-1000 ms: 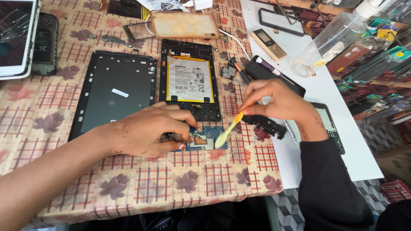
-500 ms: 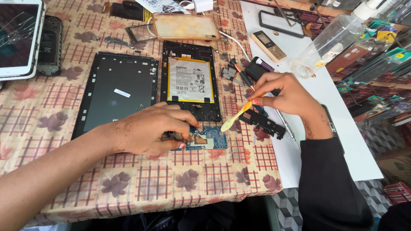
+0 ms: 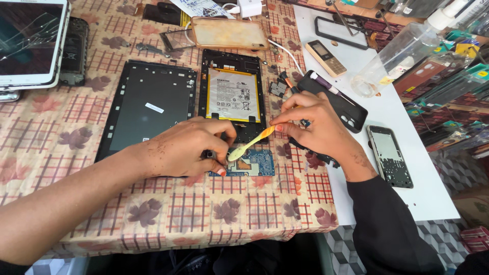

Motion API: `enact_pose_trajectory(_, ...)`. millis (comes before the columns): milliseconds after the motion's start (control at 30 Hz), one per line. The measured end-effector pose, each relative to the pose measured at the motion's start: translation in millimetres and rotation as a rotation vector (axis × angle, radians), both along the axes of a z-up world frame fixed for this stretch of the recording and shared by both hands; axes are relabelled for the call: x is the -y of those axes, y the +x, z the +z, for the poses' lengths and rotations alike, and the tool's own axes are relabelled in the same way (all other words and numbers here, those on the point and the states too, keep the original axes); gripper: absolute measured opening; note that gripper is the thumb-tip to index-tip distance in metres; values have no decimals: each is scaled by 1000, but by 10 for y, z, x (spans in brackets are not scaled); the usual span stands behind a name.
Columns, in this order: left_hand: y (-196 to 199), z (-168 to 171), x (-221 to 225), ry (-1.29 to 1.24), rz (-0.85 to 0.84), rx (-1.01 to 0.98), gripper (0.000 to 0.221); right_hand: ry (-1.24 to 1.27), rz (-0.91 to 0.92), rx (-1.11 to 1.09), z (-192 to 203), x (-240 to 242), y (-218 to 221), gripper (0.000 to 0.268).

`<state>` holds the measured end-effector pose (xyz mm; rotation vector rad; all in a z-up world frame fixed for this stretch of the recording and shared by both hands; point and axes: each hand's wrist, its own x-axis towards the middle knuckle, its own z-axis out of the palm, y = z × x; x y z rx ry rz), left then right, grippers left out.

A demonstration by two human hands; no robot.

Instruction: The person cleans a disassembled tablet's motherboard and internal frame using a toothbrush, then reattaches the motherboard and secures it with a screwdriver. The person handles the tablet casing, battery, and various small components during the process.

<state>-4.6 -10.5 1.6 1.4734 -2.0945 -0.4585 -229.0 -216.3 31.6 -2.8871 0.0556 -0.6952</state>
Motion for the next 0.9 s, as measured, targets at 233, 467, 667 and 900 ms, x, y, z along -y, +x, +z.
enact_pose_trajectory(233,54,-9,20,121,86,-5,33,176,15,-65,99,287,-122,22)
enact_pose_trajectory(467,56,-5,9,48,58,19,34,62,-22,-39,-44,162,-58,20)
enact_pose_trajectory(667,52,31,-6,41,16,44,35,-6,-36,44,-82,5,-15,21)
enact_pose_trajectory(900,111,75,-52,53,-111,51,28,10,-58,7,-72,12,-2,15)
